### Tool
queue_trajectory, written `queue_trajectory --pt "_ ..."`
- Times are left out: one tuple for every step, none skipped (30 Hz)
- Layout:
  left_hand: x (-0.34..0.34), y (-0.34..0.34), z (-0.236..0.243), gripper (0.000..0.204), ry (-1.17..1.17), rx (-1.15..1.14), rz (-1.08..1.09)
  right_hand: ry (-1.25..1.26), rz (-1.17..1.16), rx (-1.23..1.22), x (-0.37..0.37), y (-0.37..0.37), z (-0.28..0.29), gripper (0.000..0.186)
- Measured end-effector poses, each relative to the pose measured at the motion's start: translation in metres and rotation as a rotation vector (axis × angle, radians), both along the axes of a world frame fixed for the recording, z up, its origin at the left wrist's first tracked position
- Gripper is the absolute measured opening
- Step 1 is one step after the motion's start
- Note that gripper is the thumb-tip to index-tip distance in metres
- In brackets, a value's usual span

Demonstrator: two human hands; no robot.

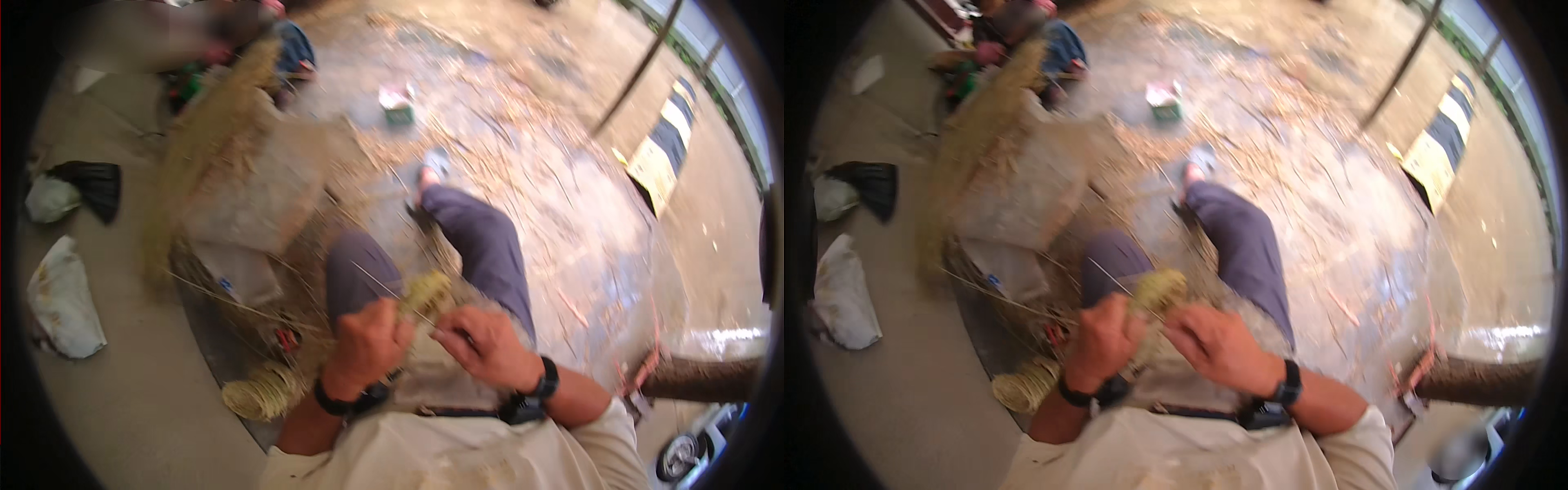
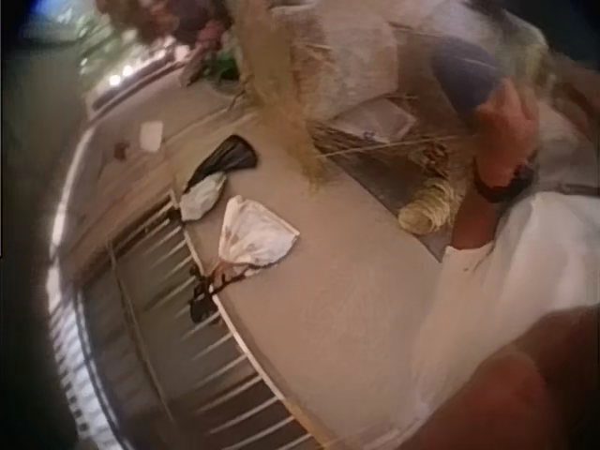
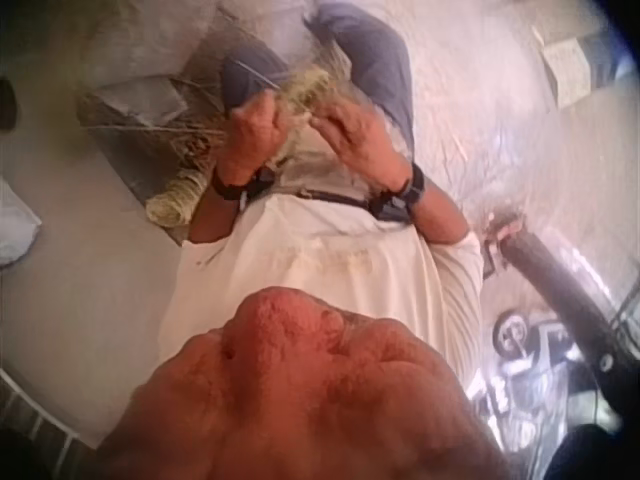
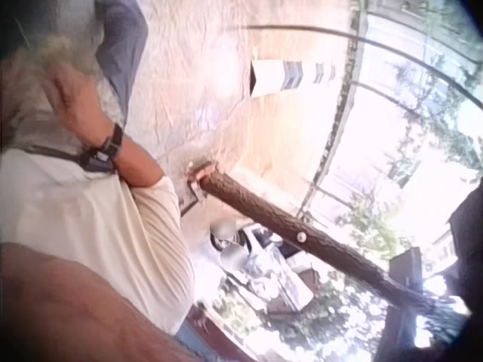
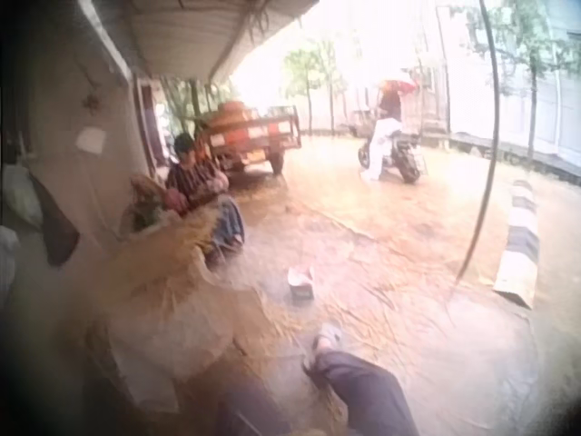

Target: The person is weaving straw or dried grass into a coiled or circular item, possibly a hat or mat.

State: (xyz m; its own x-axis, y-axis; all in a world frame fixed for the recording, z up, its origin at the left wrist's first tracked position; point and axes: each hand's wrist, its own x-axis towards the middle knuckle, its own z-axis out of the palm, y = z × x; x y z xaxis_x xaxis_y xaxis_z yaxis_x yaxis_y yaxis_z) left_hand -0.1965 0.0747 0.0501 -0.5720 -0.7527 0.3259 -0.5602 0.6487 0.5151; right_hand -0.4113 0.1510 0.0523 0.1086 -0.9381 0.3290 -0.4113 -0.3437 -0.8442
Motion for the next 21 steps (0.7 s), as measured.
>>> queue_trajectory --pt "-0.003 0.0 -0.004 0.018 0.017 -0.01 -0.001 0.011 -0.002 0.057 -0.002 0.003 -0.001 0.016" --pt "-0.006 0.0 -0.004 0.019 0.035 -0.011 0.0 0.025 -0.001 0.121 -0.004 0.006 0.0 0.016" --pt "-0.006 0.001 -0.002 0.019 0.034 -0.055 0.017 0.025 0.016 0.078 -0.004 0.008 -0.001 0.016" --pt "-0.007 0.005 -0.002 0.02 0.038 -0.027 0.011 0.012 0.013 0.131 -0.004 0.012 -0.004 0.014" --pt "-0.007 0.005 -0.001 0.021 0.044 0.002 0.004 0.001 0.007 0.187 -0.003 0.012 -0.005 0.013" --pt "-0.006 0.005 0.0 0.021 0.047 -0.015 0.012 0.005 0.016 0.17 -0.003 0.012 -0.003 0.013" --pt "-0.005 0.004 0.0 0.021 0.052 -0.014 0.024 -0.091 -0.002 0.191 -0.003 0.012 0.001 0.011" --pt "-0.004 0.003 -0.001 0.022 0.058 -0.01 0.035 -0.187 -0.02 0.214 -0.003 0.013 0.003 0.009" --pt "-0.001 0.002 0.0 0.022 0.059 -0.022 0.04 -0.186 -0.013 0.203 -0.009 0.014 0.004 0.009" --pt "0.004 0.0 -0.001 0.019 0.038 -0.003 0.053 -0.301 -0.063 0.255 -0.02 0.017 0.003 0.009" --pt "0.008 -0.002 -0.002 0.017 0.016 0.018 0.065 -0.417 -0.115 0.308 -0.033 0.02 0.0 0.009" --pt "0.014 -0.004 -0.004 0.017 0.02 0.013 0.07 -0.391 -0.154 0.312 -0.05 0.022 -0.005 0.01" --pt "0.018 -0.008 -0.005 0.018 0.031 -0.012 0.086 -0.399 -0.224 0.366 -0.067 0.024 -0.005 0.009" --pt "0.021 -0.011 -0.006 0.019 0.046 -0.034 0.1 -0.446 -0.302 0.424 -0.081 0.028 0.001 0.008" --pt "0.023 -0.014 -0.004 0.019 0.05 -0.037 0.099 -0.421 -0.365 0.463 -0.099 0.034 -0.004 0.01" --pt "0.027 -0.016 -0.002 0.019 0.029 -0.034 0.113 -0.395 -0.381 0.51 -0.117 0.039 -0.011 0.011" --pt "0.029 -0.018 0.0 0.019 0.006 -0.03 0.125 -0.312 -0.407 0.525 -0.129 0.045 -0.014 0.012" --pt "0.03 -0.018 0.002 0.019 0.008 -0.032 0.125 -0.229 -0.436 0.539 -0.139 0.05 -0.015 0.014" --pt "0.03 -0.018 0.005 0.02 -0.006 -0.047 0.122 -0.228 -0.436 0.536 -0.145 0.053 -0.019 0.014" --pt "0.03 -0.018 0.006 0.02 -0.021 -0.061 0.118 -0.124 -0.461 0.567 -0.149 0.055 -0.025 0.014" --pt "0.029 -0.017 0.007 0.02 -0.019 -0.062 0.117 -0.019 -0.488 0.599 -0.153 0.056 -0.029 0.015"
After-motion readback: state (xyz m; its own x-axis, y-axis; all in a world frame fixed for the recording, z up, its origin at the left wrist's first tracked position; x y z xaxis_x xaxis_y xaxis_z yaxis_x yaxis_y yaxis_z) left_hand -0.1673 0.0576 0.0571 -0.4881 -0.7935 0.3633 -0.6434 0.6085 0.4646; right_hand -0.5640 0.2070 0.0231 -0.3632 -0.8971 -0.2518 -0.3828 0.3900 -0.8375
